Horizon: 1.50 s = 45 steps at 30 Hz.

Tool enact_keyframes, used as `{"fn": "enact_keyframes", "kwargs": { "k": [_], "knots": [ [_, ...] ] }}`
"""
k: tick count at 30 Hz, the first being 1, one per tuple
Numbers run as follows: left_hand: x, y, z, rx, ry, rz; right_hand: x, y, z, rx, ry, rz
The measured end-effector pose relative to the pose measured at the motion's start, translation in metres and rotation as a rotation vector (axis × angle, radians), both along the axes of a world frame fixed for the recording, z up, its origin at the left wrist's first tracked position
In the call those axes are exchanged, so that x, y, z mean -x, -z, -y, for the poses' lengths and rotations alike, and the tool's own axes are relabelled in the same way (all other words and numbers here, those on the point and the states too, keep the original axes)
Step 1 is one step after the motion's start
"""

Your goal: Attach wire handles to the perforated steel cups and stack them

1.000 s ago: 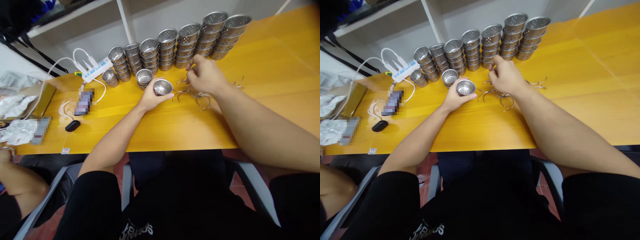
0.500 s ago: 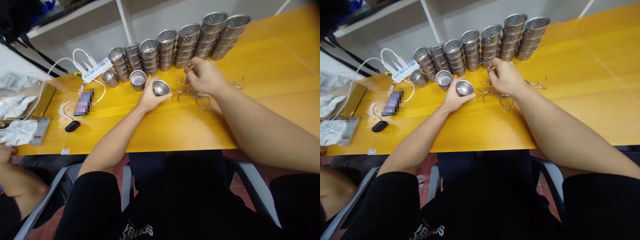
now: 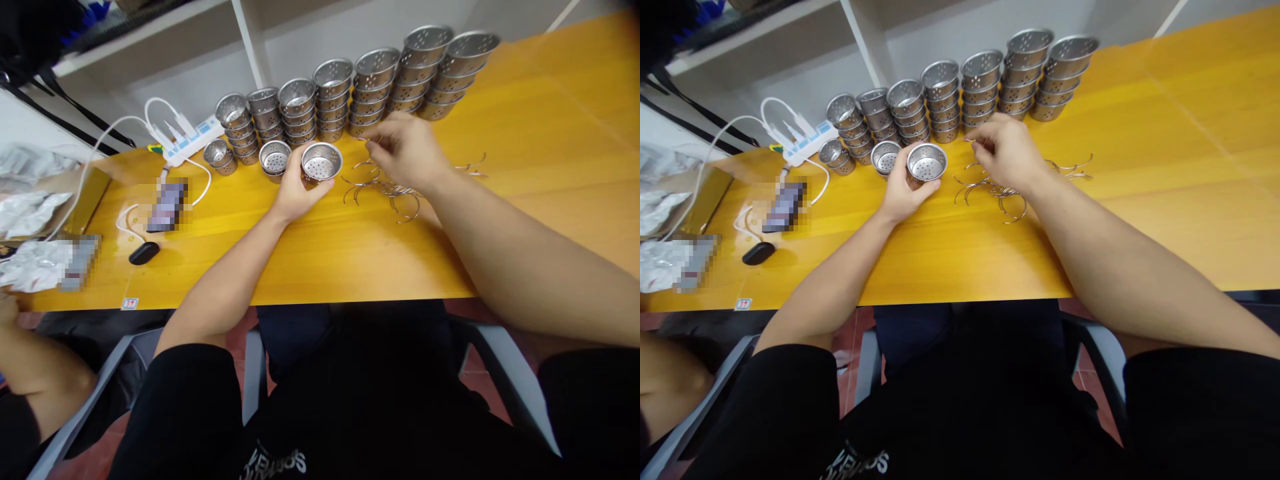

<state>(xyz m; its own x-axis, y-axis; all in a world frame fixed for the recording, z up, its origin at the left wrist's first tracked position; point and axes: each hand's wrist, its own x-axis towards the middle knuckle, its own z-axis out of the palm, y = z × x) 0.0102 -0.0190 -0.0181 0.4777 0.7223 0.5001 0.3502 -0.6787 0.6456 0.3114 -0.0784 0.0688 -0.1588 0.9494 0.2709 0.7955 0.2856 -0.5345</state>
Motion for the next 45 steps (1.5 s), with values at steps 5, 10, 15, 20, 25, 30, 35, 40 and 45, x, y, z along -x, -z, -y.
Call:
{"fn": "enact_keyframes", "kwargs": {
  "k": [5, 10, 15, 20, 25, 30, 35, 40, 45],
  "knots": [
    [-0.011, -0.002, 0.004, 0.089, -0.042, 0.034, 0.007, 0.004, 0.001, 0.067, -0.007, -0.118],
    [-0.005, 0.022, -0.014, 0.136, -0.022, 0.124, 0.007, 0.005, 0.002, 0.056, -0.052, -0.148],
    [0.004, 0.029, -0.019, 0.136, 0.014, 0.098, 0.012, -0.001, 0.010, 0.041, -0.086, -0.222],
    [0.004, 0.037, -0.026, 0.089, 0.077, 0.078, 0.024, 0.008, 0.007, 0.036, -0.044, -0.227],
    [-0.004, 0.040, -0.024, 0.045, 0.120, 0.075, 0.032, 0.029, -0.009, -0.090, -0.173, -0.333],
    [-0.007, 0.035, -0.015, 0.051, 0.107, 0.027, 0.034, 0.032, -0.011, -0.114, -0.153, -0.347],
    [-0.011, 0.026, -0.004, 0.063, 0.030, -0.008, 0.038, 0.035, -0.010, -0.110, -0.133, -0.354],
    [-0.015, 0.014, 0.009, 0.069, -0.012, -0.015, 0.047, 0.038, -0.009, -0.110, -0.147, -0.416],
    [-0.013, 0.014, 0.007, 0.101, 0.004, 0.013, 0.046, 0.029, -0.004, -0.088, -0.277, -0.541]
  ]
}}
